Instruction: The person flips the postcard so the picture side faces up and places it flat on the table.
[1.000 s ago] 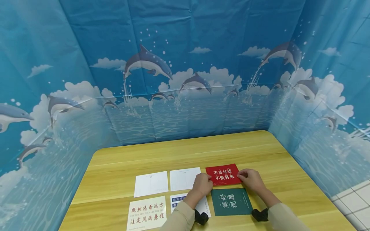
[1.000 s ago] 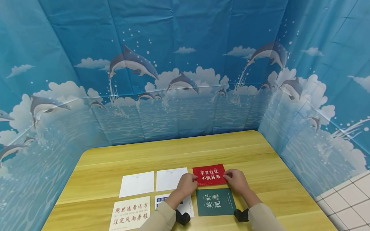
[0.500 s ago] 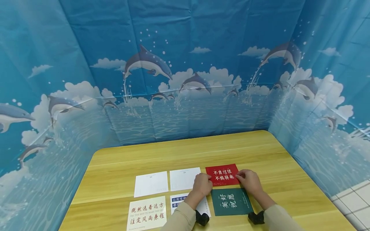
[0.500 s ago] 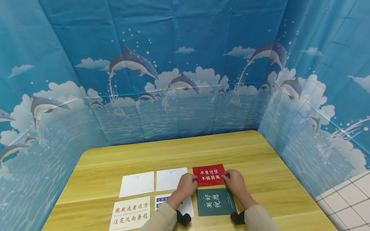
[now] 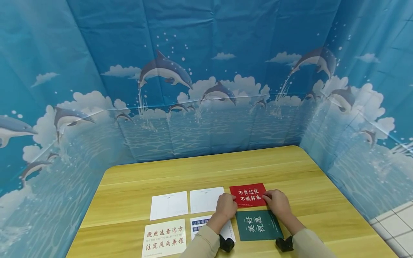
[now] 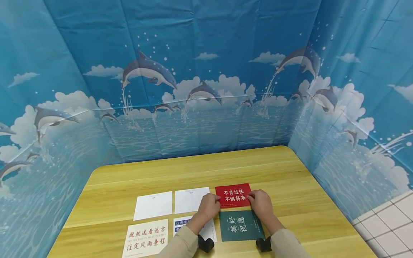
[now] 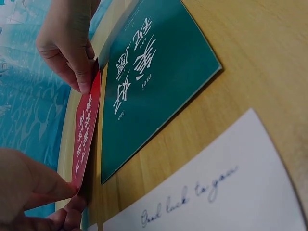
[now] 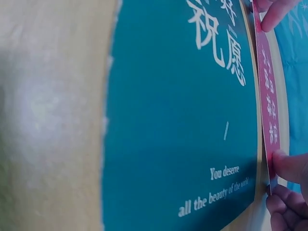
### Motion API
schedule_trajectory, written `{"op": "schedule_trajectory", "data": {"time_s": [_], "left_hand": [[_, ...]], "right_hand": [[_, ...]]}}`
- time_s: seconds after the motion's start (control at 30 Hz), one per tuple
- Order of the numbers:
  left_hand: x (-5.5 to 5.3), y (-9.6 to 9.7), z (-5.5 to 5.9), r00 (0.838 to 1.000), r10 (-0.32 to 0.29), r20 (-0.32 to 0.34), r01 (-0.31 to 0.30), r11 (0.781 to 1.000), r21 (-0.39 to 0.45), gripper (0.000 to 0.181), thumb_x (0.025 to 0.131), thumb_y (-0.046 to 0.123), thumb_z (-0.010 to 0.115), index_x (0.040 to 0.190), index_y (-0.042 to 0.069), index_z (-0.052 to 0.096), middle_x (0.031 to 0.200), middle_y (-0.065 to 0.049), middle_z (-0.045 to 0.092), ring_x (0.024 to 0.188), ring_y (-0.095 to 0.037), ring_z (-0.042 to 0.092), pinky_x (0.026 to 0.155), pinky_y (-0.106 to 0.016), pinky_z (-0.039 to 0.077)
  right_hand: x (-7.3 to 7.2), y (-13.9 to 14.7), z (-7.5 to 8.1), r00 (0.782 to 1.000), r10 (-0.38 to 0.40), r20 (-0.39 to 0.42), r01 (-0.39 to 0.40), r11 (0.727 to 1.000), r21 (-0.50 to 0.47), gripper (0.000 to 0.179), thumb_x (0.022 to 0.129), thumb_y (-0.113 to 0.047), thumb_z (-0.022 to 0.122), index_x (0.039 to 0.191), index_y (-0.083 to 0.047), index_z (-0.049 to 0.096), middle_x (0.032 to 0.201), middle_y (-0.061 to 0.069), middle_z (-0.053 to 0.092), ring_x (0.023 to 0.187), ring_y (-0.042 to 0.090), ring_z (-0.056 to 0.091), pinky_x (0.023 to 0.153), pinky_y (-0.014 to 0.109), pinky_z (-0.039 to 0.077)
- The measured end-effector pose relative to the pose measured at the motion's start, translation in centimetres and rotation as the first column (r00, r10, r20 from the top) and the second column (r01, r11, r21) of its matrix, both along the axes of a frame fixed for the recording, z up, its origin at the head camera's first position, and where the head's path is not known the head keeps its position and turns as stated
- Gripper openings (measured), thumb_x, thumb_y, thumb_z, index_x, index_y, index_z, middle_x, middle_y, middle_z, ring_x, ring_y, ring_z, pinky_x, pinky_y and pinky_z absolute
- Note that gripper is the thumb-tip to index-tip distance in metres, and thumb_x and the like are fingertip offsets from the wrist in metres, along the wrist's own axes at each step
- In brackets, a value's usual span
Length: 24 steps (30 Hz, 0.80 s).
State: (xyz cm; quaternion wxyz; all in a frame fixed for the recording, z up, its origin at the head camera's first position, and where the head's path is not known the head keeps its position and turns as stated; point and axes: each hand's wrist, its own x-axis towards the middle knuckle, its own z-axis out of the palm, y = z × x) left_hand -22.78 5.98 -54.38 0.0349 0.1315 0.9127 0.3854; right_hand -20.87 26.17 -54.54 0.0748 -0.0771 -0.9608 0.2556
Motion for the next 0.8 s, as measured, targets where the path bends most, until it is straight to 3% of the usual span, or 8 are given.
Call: {"op": "schedule_trajectory", "data": {"time_s": [0.37, 0.6, 0.8], "left_hand": [[0.26, 0.06, 0.28, 1.000, 0.012, -0.008, -0.012, 0.999, -0.033, 0.023, 0.082, 0.005, 0.062, 0.103, -0.001, 0.069, 0.092, -0.011, 0.060, 0.086, -0.022, 0.051, 0.074, -0.033, 0.046], [0.55, 0.26, 0.63, 1.000, 0.012, -0.019, -0.014, 0.995, -0.098, 0.012, 0.079, 0.008, 0.065, 0.086, 0.000, 0.071, 0.076, -0.004, 0.049, 0.077, -0.019, 0.045, 0.066, -0.031, 0.042], [0.75, 0.41, 0.35, 0.999, 0.031, -0.004, -0.032, 0.996, -0.079, 0.009, 0.078, 0.010, 0.066, 0.080, 0.001, 0.069, 0.074, -0.002, 0.046, 0.075, -0.018, 0.043, 0.064, -0.030, 0.041]], "right_hand": [[-0.03, 0.07, -0.59, 1.000, -0.028, 0.013, 0.029, 0.999, -0.044, 0.026, 0.082, -0.011, 0.068, 0.099, 0.009, 0.066, 0.089, 0.017, 0.064, 0.075, 0.026, 0.055, 0.071, 0.044, 0.049], [-0.16, 0.18, -0.75, 1.000, -0.016, -0.009, 0.016, 0.999, -0.036, 0.025, 0.082, -0.011, 0.069, 0.098, 0.007, 0.067, 0.088, 0.016, 0.064, 0.074, 0.025, 0.055, 0.071, 0.043, 0.049], [0.02, 0.30, -0.76, 1.000, -0.016, -0.005, 0.015, 0.999, -0.051, 0.025, 0.081, -0.011, 0.069, 0.098, 0.008, 0.067, 0.088, 0.017, 0.064, 0.074, 0.025, 0.055, 0.070, 0.043, 0.050]]}}
